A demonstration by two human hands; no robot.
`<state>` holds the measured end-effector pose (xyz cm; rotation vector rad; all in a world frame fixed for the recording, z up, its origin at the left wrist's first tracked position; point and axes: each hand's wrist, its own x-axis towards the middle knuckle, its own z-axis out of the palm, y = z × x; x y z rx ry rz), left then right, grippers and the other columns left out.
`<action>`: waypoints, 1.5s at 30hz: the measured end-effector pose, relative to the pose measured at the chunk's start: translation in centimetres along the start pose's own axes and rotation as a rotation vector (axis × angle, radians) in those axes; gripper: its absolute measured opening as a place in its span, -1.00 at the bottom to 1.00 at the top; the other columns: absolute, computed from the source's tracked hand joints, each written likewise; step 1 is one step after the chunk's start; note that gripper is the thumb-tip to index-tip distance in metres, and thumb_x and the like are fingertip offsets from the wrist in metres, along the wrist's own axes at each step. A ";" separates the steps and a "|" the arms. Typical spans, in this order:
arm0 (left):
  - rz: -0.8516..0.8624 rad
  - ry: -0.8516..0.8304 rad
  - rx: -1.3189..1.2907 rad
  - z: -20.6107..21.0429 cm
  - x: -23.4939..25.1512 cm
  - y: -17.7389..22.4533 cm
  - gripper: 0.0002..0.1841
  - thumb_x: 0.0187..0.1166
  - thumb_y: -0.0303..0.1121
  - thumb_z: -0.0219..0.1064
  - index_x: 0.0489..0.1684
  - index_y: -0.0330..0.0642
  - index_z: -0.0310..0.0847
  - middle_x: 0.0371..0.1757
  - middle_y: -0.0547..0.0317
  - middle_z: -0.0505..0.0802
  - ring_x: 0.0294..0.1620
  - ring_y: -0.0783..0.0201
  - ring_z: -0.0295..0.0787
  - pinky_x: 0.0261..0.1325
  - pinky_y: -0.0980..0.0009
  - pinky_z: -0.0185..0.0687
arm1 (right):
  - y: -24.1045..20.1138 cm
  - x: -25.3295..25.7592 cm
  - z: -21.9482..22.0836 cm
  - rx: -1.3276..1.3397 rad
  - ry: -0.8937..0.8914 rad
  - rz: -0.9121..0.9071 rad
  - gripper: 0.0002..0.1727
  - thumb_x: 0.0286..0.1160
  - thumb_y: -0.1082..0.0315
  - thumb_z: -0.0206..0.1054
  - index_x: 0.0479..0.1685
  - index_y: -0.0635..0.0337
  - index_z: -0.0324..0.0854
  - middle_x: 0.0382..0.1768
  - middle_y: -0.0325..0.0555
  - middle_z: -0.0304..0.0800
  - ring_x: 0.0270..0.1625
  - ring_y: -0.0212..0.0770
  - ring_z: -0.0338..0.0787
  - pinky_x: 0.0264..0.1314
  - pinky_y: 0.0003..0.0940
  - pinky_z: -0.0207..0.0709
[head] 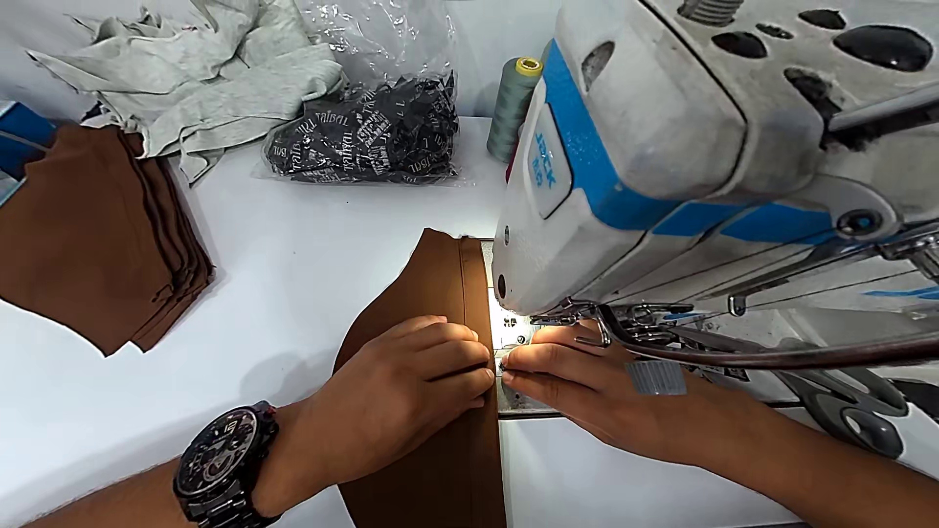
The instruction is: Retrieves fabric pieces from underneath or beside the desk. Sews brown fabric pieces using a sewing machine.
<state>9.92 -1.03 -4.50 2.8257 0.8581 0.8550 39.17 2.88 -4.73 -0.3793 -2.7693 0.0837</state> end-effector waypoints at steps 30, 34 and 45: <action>-0.003 0.002 -0.022 0.1 -0.1 0.3 -0.74 0.78 -0.23 0.23 -0.02 -0.04 0.90 0.08 0.31 0.91 0.33 0.34 0.75 0.49 0.44 0.58 | -0.1 0.1 -0.1 -0.021 -0.017 -0.010 -0.62 0.79 0.35 0.11 0.45 -0.07 0.66 0.38 -0.32 0.75 0.42 -0.24 0.66 0.41 -0.30 0.53; -0.004 0.002 -0.021 0.1 -0.1 0.3 -0.74 0.78 -0.24 0.23 -0.02 -0.04 0.90 0.09 0.30 0.92 0.35 0.34 0.76 0.52 0.43 0.57 | 0.0 0.1 0.0 -0.015 -0.014 -0.018 -0.63 0.80 0.35 0.11 0.44 -0.05 0.67 0.38 -0.31 0.74 0.42 -0.25 0.66 0.43 -0.31 0.53; -0.008 -0.002 -0.016 0.1 -0.1 0.3 -0.73 0.78 -0.23 0.23 -0.03 -0.05 0.90 0.09 0.30 0.92 0.34 0.34 0.75 0.51 0.45 0.57 | 0.0 0.0 0.1 -0.017 -0.014 -0.019 -0.62 0.80 0.35 0.11 0.45 -0.06 0.66 0.38 -0.31 0.75 0.41 -0.24 0.67 0.44 -0.29 0.54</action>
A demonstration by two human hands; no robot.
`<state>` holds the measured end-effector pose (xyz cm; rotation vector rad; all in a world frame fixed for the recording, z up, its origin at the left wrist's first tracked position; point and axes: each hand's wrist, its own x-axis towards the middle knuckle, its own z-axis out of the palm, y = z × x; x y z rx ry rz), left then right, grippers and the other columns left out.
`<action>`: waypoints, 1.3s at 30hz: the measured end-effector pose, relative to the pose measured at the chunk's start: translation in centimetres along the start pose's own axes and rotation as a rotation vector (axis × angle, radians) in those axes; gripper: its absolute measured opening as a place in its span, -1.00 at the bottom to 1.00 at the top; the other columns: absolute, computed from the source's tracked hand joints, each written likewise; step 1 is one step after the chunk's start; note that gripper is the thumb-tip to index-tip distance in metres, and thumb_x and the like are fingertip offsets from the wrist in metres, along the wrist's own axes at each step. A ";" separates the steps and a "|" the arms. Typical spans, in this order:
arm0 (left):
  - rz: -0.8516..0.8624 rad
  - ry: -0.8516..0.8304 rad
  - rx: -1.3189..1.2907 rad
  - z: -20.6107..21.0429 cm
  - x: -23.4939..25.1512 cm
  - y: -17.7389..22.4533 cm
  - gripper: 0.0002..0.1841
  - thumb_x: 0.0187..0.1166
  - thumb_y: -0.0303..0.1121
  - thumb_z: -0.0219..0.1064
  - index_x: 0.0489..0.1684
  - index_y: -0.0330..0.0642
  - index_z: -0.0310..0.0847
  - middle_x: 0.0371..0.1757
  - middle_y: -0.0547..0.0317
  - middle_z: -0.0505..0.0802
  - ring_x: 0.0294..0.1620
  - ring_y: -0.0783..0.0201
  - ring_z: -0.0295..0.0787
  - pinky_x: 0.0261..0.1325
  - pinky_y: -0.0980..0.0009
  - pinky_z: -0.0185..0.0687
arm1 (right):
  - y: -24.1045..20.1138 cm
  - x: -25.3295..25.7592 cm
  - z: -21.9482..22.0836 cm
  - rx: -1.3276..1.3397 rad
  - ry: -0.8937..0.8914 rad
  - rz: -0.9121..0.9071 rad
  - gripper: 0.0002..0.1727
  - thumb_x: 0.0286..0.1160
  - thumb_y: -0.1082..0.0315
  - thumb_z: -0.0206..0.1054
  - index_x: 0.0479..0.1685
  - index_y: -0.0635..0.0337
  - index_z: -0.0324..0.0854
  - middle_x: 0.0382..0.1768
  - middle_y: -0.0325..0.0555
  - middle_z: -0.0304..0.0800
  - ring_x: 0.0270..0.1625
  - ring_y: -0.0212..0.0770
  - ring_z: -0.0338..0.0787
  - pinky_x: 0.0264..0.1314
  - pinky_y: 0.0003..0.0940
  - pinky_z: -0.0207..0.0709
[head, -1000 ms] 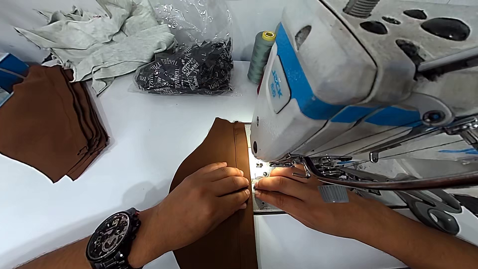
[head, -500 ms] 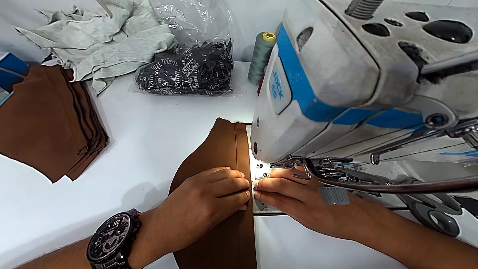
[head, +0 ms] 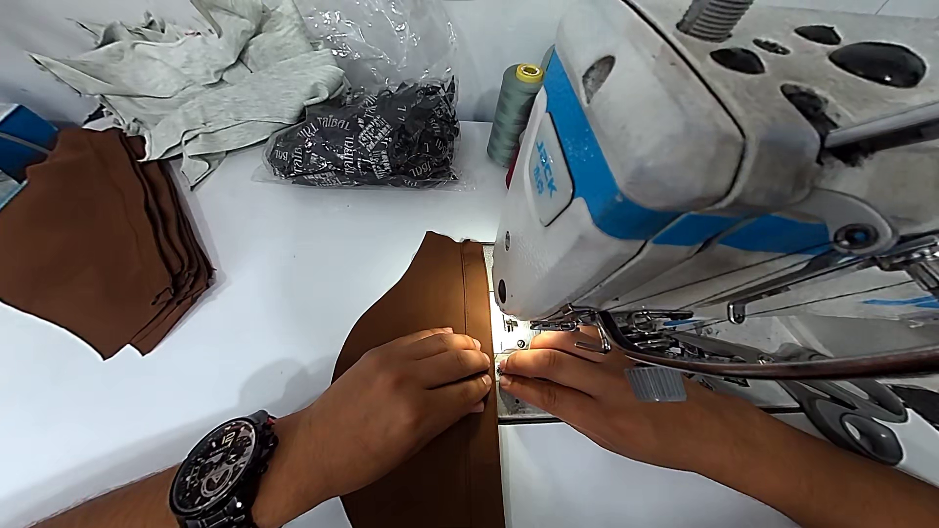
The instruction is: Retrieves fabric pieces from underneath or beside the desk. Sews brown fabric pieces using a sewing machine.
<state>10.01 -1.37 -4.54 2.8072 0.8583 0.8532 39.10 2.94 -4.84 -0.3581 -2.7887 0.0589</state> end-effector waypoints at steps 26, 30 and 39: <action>-0.001 -0.007 -0.004 0.0 0.0 0.0 -0.73 0.80 -0.22 0.21 0.01 -0.02 0.89 0.13 0.29 0.91 0.38 0.33 0.75 0.55 0.40 0.57 | 0.0 -0.2 -0.1 -0.014 -0.010 -0.005 -0.62 0.82 0.34 0.09 0.48 -0.05 0.63 0.40 -0.30 0.72 0.46 -0.24 0.64 0.48 -0.29 0.51; -0.006 -0.007 -0.003 0.0 -0.1 0.0 -0.72 0.80 -0.21 0.21 0.01 -0.01 0.90 0.14 0.29 0.91 0.38 0.32 0.75 0.54 0.40 0.57 | 0.0 -0.2 -0.1 -0.011 -0.019 -0.005 -0.61 0.82 0.35 0.08 0.50 -0.04 0.61 0.41 -0.30 0.72 0.45 -0.23 0.63 0.47 -0.29 0.50; -0.003 -0.013 0.006 0.0 0.0 0.0 -0.71 0.80 -0.21 0.20 0.01 -0.02 0.90 0.13 0.30 0.92 0.36 0.34 0.76 0.53 0.43 0.57 | 0.1 -0.3 -0.2 -0.005 -0.016 -0.003 -0.61 0.81 0.36 0.09 0.50 -0.04 0.61 0.42 -0.29 0.71 0.45 -0.23 0.64 0.46 -0.29 0.51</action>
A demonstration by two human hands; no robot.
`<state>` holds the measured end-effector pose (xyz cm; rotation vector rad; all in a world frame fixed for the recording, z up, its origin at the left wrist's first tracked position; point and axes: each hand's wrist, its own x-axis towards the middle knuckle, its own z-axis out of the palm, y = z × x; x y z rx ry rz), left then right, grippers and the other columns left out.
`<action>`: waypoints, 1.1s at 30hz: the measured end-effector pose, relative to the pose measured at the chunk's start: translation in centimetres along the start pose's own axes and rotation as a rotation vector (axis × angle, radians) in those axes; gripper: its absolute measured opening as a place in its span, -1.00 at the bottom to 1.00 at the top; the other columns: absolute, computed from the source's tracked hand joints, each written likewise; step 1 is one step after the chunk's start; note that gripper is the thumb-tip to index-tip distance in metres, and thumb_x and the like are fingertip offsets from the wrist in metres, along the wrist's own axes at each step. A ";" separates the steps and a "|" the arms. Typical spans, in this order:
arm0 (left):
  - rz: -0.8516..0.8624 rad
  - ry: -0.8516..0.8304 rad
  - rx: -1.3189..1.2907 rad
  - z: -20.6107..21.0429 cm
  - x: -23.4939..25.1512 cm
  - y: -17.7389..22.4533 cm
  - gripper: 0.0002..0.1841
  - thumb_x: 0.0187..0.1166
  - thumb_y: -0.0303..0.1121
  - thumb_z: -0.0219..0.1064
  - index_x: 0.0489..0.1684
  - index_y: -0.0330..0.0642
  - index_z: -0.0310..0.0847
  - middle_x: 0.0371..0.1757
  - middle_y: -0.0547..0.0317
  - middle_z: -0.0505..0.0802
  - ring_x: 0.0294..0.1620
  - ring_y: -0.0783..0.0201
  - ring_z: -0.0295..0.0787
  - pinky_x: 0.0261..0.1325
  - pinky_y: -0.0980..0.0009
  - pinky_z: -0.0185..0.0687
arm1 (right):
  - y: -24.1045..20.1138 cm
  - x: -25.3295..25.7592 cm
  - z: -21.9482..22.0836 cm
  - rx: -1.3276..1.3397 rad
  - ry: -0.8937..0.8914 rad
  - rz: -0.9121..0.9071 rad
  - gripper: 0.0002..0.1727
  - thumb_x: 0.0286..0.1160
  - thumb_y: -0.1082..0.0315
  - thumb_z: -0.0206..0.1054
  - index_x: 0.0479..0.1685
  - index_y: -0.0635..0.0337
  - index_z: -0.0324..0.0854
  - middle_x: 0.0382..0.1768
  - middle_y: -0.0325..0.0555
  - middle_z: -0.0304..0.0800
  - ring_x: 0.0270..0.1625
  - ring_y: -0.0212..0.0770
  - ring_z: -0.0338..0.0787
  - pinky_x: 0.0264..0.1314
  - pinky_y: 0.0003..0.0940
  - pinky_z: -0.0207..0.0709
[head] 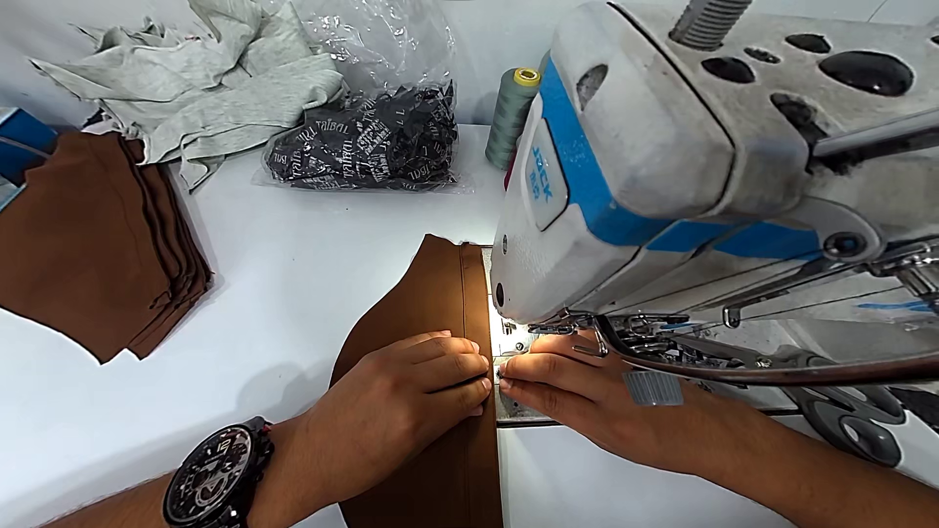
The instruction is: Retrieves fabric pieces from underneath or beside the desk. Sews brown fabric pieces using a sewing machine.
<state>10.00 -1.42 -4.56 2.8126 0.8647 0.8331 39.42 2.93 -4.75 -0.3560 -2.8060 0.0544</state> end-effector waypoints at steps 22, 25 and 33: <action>-0.013 -0.004 -0.011 0.2 0.1 0.0 -0.71 0.80 -0.25 0.18 -0.01 -0.03 0.90 0.11 0.33 0.92 0.34 0.34 0.76 0.48 0.45 0.59 | 1.6 -0.5 0.4 0.113 0.012 0.033 -0.63 0.79 0.29 0.09 0.39 -0.08 0.71 0.42 -0.29 0.76 0.45 -0.32 0.71 0.37 -0.35 0.61; -0.017 0.007 -0.014 0.2 0.1 0.1 -0.72 0.80 -0.26 0.19 -0.02 -0.04 0.90 0.09 0.32 0.93 0.33 0.34 0.77 0.48 0.45 0.59 | 1.1 -0.2 0.4 0.108 0.024 0.033 -0.64 0.81 0.28 0.11 0.41 -0.08 0.71 0.41 -0.29 0.76 0.47 -0.31 0.69 0.43 -0.35 0.58; -0.030 0.011 0.004 0.4 0.0 0.1 -0.71 0.80 -0.21 0.19 -0.01 0.01 0.91 0.10 0.38 0.91 0.34 0.34 0.73 0.56 0.35 0.52 | 0.8 0.1 0.5 0.109 0.026 0.025 -0.61 0.81 0.27 0.10 0.49 -0.10 0.65 0.41 -0.27 0.74 0.47 -0.29 0.67 0.47 -0.33 0.55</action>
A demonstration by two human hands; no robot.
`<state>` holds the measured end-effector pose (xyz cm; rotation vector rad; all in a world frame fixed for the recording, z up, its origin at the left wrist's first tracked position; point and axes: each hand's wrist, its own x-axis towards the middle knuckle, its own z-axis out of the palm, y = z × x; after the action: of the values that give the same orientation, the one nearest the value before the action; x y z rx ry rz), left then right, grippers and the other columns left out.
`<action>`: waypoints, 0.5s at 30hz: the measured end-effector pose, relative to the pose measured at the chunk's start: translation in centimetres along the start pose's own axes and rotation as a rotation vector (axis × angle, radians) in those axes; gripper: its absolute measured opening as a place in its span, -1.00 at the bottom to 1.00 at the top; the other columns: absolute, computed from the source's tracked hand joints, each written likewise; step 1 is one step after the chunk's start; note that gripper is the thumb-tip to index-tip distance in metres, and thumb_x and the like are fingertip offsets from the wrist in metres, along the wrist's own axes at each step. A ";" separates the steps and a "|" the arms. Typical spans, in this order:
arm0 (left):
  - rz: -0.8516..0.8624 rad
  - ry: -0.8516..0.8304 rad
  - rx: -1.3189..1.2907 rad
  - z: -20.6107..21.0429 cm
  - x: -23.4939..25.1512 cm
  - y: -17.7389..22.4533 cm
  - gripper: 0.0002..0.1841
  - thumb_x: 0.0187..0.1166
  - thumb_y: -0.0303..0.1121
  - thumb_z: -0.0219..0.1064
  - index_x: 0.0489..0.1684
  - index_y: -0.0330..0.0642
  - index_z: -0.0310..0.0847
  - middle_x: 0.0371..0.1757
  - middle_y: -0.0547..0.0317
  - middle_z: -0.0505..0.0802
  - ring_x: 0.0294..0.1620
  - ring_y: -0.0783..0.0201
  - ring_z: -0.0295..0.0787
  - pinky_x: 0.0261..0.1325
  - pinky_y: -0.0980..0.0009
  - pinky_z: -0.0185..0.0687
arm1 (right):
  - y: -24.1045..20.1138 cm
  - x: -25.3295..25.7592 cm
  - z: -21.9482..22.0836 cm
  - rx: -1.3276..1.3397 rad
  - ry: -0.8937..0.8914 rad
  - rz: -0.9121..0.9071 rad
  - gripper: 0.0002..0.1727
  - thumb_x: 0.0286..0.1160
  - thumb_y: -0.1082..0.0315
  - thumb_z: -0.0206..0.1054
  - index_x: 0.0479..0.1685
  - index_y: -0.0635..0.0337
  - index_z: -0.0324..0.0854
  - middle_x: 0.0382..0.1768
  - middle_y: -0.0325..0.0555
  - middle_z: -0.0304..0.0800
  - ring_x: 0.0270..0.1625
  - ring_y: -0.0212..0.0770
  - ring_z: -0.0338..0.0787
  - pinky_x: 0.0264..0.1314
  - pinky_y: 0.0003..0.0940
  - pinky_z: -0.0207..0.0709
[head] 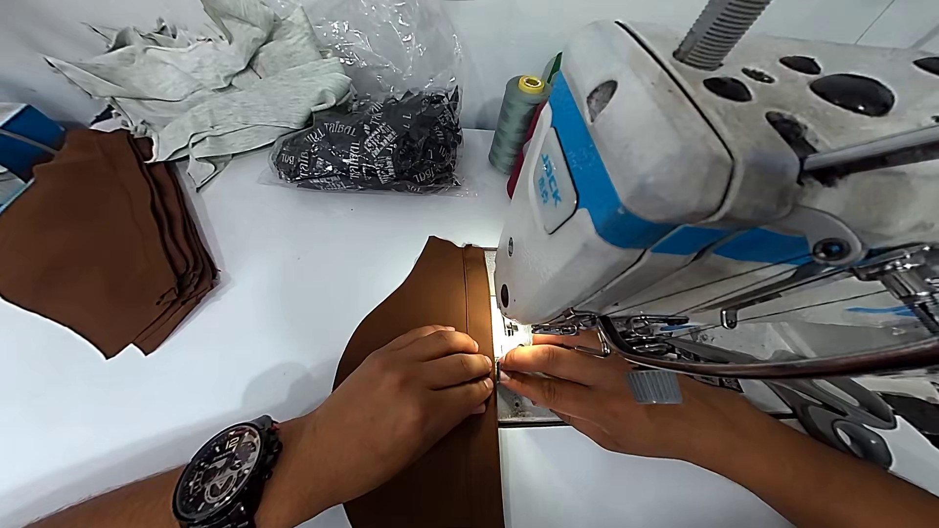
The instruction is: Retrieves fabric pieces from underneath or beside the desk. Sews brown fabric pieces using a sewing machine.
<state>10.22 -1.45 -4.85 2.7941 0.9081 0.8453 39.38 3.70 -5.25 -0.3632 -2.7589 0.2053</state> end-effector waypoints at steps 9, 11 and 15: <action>-0.010 -0.010 -0.026 -0.1 0.0 0.1 -0.74 0.78 -0.23 0.22 -0.02 -0.02 0.90 0.13 0.26 0.87 0.34 0.31 0.73 0.40 0.45 0.65 | -0.3 0.4 0.2 -0.028 0.007 -0.003 -0.61 0.81 0.27 0.10 0.49 -0.11 0.65 0.41 -0.29 0.73 0.45 -0.28 0.67 0.42 -0.33 0.57; -0.012 -0.011 -0.011 -0.1 0.0 0.1 -0.74 0.78 -0.22 0.22 -0.01 0.01 0.90 0.12 0.26 0.87 0.30 0.32 0.74 0.34 0.46 0.67 | -0.4 0.3 0.4 -0.043 0.009 0.007 -0.61 0.81 0.26 0.10 0.50 -0.13 0.63 0.41 -0.30 0.73 0.44 -0.28 0.67 0.40 -0.32 0.57; -0.008 -0.005 0.015 -0.1 0.0 0.0 -0.73 0.78 -0.20 0.22 -0.02 0.04 0.91 0.13 0.26 0.87 0.31 0.31 0.75 0.36 0.43 0.68 | -0.5 0.2 0.7 -0.085 0.015 0.007 -0.59 0.81 0.27 0.10 0.55 -0.15 0.58 0.45 -0.32 0.70 0.47 -0.27 0.65 0.43 -0.30 0.54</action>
<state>10.19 -1.48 -4.76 2.8027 0.9277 0.8328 38.81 3.25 -5.73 -0.3945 -2.7578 0.0865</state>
